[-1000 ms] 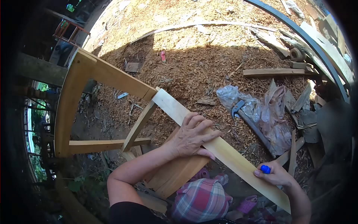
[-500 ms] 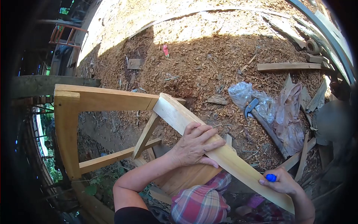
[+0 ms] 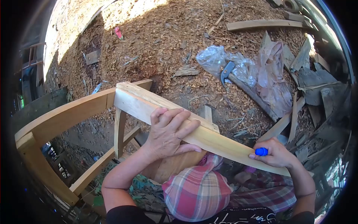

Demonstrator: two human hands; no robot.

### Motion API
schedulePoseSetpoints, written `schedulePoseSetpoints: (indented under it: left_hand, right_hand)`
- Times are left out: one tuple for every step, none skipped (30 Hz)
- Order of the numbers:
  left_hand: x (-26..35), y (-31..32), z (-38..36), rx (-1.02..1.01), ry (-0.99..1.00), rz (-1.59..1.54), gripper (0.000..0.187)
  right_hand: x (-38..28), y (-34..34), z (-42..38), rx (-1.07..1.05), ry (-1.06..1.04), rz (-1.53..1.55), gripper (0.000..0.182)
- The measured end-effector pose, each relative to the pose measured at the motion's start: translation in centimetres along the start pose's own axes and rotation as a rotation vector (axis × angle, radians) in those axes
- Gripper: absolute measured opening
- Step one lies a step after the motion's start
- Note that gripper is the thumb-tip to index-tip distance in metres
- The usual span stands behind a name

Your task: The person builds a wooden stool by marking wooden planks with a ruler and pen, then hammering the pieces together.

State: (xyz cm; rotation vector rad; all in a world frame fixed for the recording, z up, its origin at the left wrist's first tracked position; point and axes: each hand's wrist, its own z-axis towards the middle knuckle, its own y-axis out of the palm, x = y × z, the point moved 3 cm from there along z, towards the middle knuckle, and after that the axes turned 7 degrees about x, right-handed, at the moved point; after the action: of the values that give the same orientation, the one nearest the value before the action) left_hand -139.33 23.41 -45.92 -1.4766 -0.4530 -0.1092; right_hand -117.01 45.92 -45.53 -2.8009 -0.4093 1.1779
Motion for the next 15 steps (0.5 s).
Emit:
schedulePoseSetpoints:
  left_hand:
    - [0.3,0.1,0.0,-0.023,0.027,-0.053,0.068]
    - [0.4,0.0,0.1,-0.030,0.025,0.000,0.069]
    - [0.3,-0.1,0.2,-0.036,0.023,0.062,0.071]
    - [0.2,0.1,0.2,-0.048,0.047,0.044,0.071]
    - [0.2,0.2,0.1,-0.057,0.034,0.059,0.069]
    - [0.1,0.2,-0.1,-0.068,0.018,0.075,0.067]
    - [0.2,0.3,-0.2,-0.083,0.032,0.063,0.067]
    - [0.2,0.3,-0.2,-0.075,0.040,0.079,0.070]
    - [0.2,0.2,-0.3,-0.068,0.047,0.093,0.074]
    - [0.2,0.3,-0.2,-0.069,0.065,0.101,0.074]
    - [0.3,0.3,-0.2,-0.078,0.075,0.087,0.074]
    - [0.3,0.3,-0.2,-0.081,0.075,0.110,0.075]
    - [0.3,0.3,-0.2,-0.087,0.075,0.133,0.075]
    - [0.3,0.3,-0.2,-0.090,0.083,0.133,0.076]
    - [0.3,0.3,-0.3,-0.089,0.086,0.129,0.076]
  right_hand:
    - [0.1,0.0,0.0,-0.005,0.014,0.041,0.026]
    - [0.3,0.0,-0.1,0.007,-0.006,0.055,0.024]
    - [0.6,0.2,-0.2,0.020,-0.034,0.070,0.023]
    - [0.8,0.1,0.0,0.035,-0.012,0.088,0.023]
    - [0.9,0.2,-0.1,0.012,-0.027,0.073,0.022]
    - [0.9,0.3,-0.2,-0.016,-0.043,0.058,0.022]
    - [1.1,0.4,-0.1,-0.010,-0.028,0.076,0.022]
    - [1.2,0.6,-0.1,-0.022,-0.041,0.088,0.022]
    - [1.3,0.9,-0.2,-0.034,-0.052,0.102,0.024]
    - [1.4,0.9,-0.2,-0.024,-0.059,0.098,0.026]
    - [1.6,1.0,-0.3,-0.020,-0.043,0.110,0.026]
    - [1.7,0.9,-0.2,-0.027,-0.054,0.095,0.026]
    - [1.8,1.0,-0.3,-0.036,-0.064,0.082,0.026]
    - [1.8,0.9,-0.4,-0.033,-0.056,0.085,0.026]
    - [1.7,0.8,-0.4,-0.017,-0.057,0.081,0.025]
